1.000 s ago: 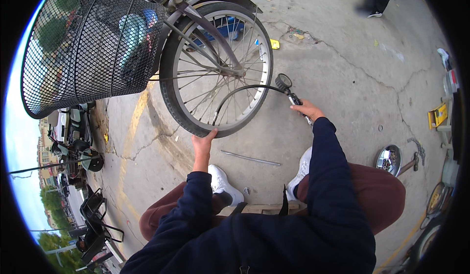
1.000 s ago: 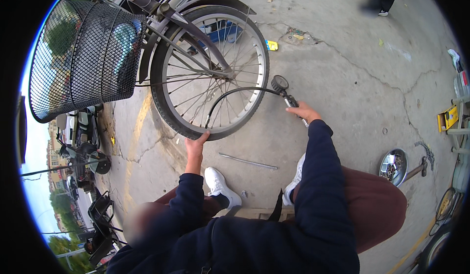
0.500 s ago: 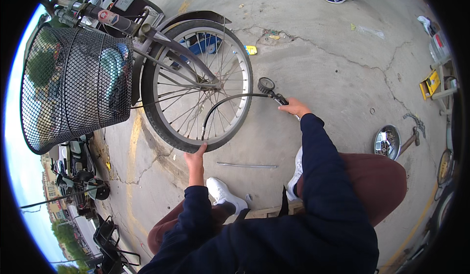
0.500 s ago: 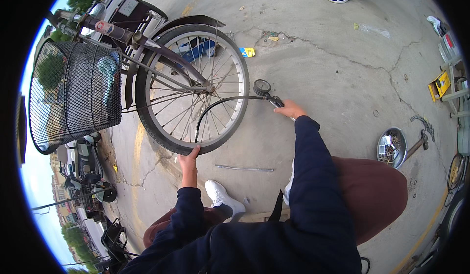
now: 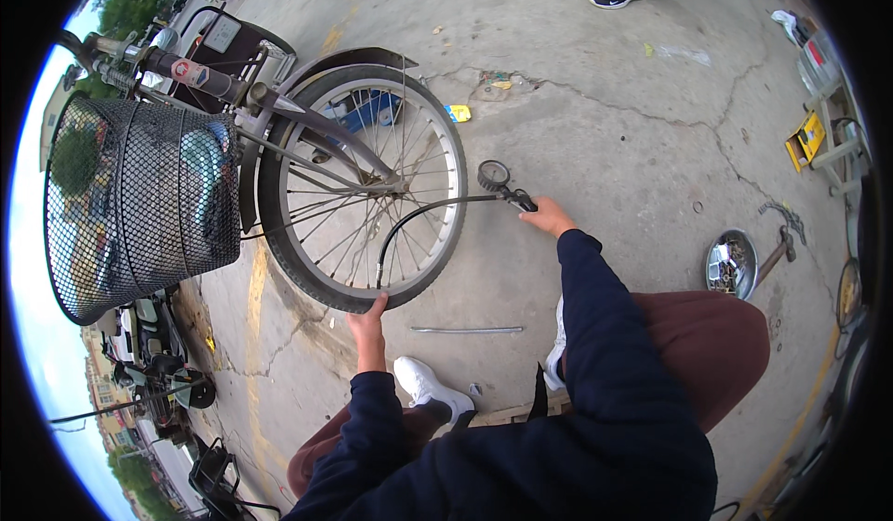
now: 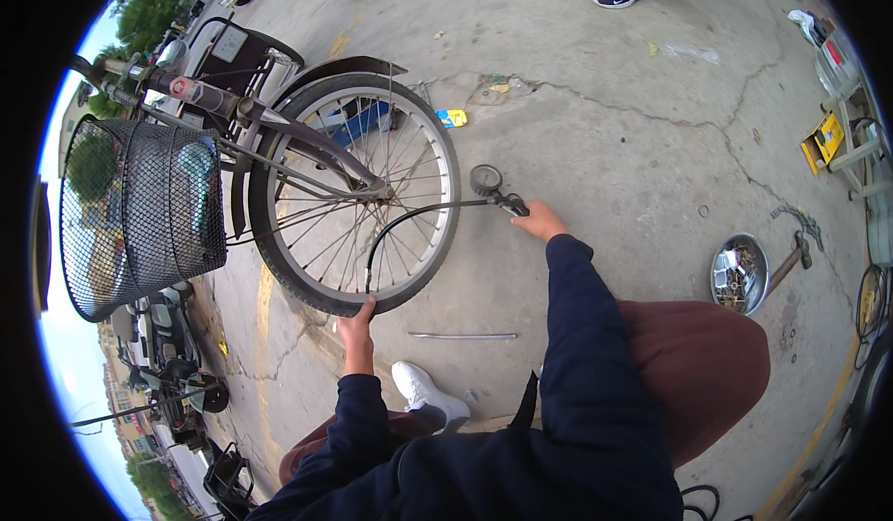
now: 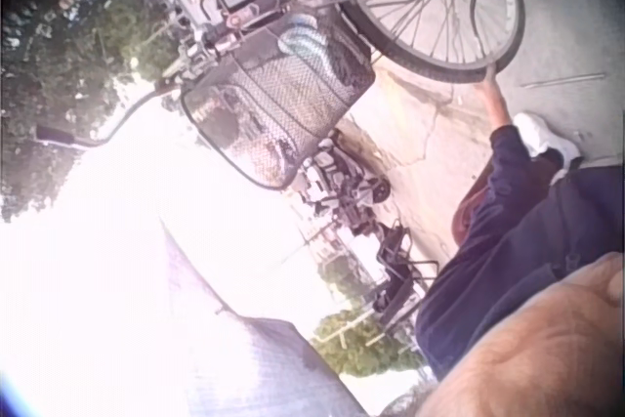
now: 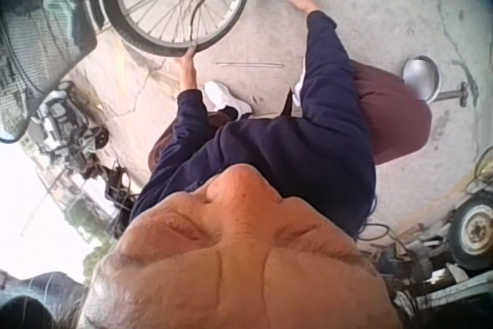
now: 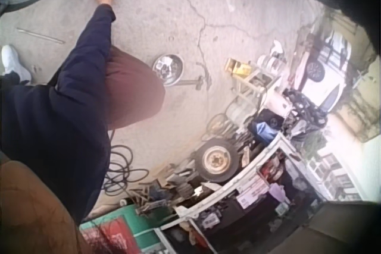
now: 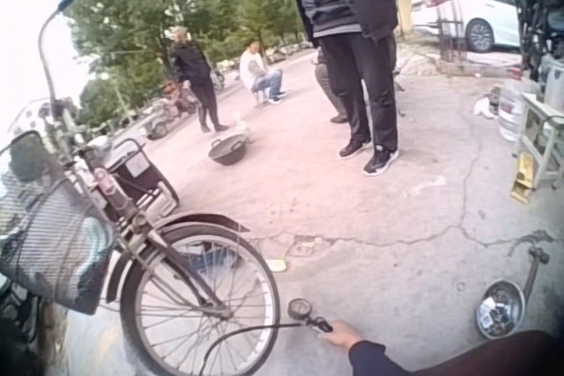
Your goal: The person removes the front wheel of a bicycle, uses a hand pump to inflate the tire, and then reattaches the wheel. The person also washes their hands in a basin and dries them with a cloth.
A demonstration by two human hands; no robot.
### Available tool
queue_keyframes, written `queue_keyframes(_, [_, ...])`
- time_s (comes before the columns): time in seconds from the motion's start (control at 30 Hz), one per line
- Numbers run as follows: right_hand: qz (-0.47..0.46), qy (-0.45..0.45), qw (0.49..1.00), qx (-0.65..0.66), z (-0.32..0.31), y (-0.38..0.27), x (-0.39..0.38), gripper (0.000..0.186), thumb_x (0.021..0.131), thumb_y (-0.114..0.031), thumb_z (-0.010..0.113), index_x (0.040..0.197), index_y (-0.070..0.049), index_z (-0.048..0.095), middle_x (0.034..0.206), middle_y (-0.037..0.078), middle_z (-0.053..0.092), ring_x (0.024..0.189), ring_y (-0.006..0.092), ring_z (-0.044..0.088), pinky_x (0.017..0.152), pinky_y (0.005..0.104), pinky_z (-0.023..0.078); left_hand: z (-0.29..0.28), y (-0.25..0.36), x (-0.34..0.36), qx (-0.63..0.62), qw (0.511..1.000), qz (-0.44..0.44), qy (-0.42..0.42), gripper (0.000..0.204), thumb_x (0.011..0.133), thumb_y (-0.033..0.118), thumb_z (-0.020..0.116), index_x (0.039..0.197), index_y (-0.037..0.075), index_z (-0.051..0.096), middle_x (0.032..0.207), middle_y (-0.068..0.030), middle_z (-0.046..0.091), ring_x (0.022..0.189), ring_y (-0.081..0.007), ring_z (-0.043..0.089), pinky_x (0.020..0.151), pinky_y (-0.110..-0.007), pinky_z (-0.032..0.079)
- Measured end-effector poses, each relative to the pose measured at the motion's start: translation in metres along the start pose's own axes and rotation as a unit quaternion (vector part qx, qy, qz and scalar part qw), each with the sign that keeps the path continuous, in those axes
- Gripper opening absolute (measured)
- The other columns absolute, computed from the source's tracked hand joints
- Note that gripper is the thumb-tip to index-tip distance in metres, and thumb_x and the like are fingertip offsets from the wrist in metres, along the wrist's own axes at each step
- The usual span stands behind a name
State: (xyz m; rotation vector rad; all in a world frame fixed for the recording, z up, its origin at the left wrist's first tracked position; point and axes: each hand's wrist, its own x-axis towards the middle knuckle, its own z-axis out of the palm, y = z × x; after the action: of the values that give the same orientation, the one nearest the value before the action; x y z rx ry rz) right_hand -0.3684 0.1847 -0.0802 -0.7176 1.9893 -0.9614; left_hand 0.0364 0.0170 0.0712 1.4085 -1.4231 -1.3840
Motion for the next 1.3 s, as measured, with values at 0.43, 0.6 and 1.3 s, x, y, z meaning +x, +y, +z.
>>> queue_keyframes(0.43, [-0.026, 0.071, 0.997, 0.005, 0.015, 0.017, 0.008, 0.049, 0.075, -0.029, 0.076, 0.108, 0.007, 0.066, 0.097, 0.024, 0.069, 0.091, 0.0356, 0.066, 0.084, 0.0406, 0.049, -0.004, -0.008, 0.006, 0.007, 1.0, -0.017, 0.012, 0.036, 0.072, 0.004, 0.083, 0.101, 0.0, 0.063, 0.094, -0.0046, 0.065, 0.086, -0.016, 0.062, 0.083, -0.03, 0.05])
queue_keyframes(0.6, [0.016, 0.057, 0.998, -0.03, 0.02, 0.011, 0.008, 0.049, 0.073, -0.036, 0.079, 0.101, 0.003, 0.068, 0.096, 0.024, 0.07, 0.093, 0.0402, 0.066, 0.083, 0.0433, 0.05, -0.003, -0.009, 0.006, -0.037, 0.999, -0.035, -0.01, 0.034, 0.073, 0.003, 0.082, 0.1, 0.0, 0.062, 0.094, -0.0045, 0.065, 0.087, -0.016, 0.062, 0.083, -0.03, 0.05])
queue_keyframes(1.3, [-0.011, 0.127, 0.958, -0.256, 0.061, 0.02, -0.001, 0.03, 0.071, -0.007, 0.066, 0.098, 0.004, 0.063, 0.101, 0.029, 0.058, 0.1, 0.047, 0.055, 0.09, 0.0489, 0.047, -0.053, -0.046, 0.148, -0.226, 0.964, -0.101, -0.095, 0.039, 0.087, 0.02, 0.077, 0.116, 0.006, 0.055, 0.108, -0.0033, 0.062, 0.105, -0.0182, 0.058, 0.097, -0.037, 0.046])
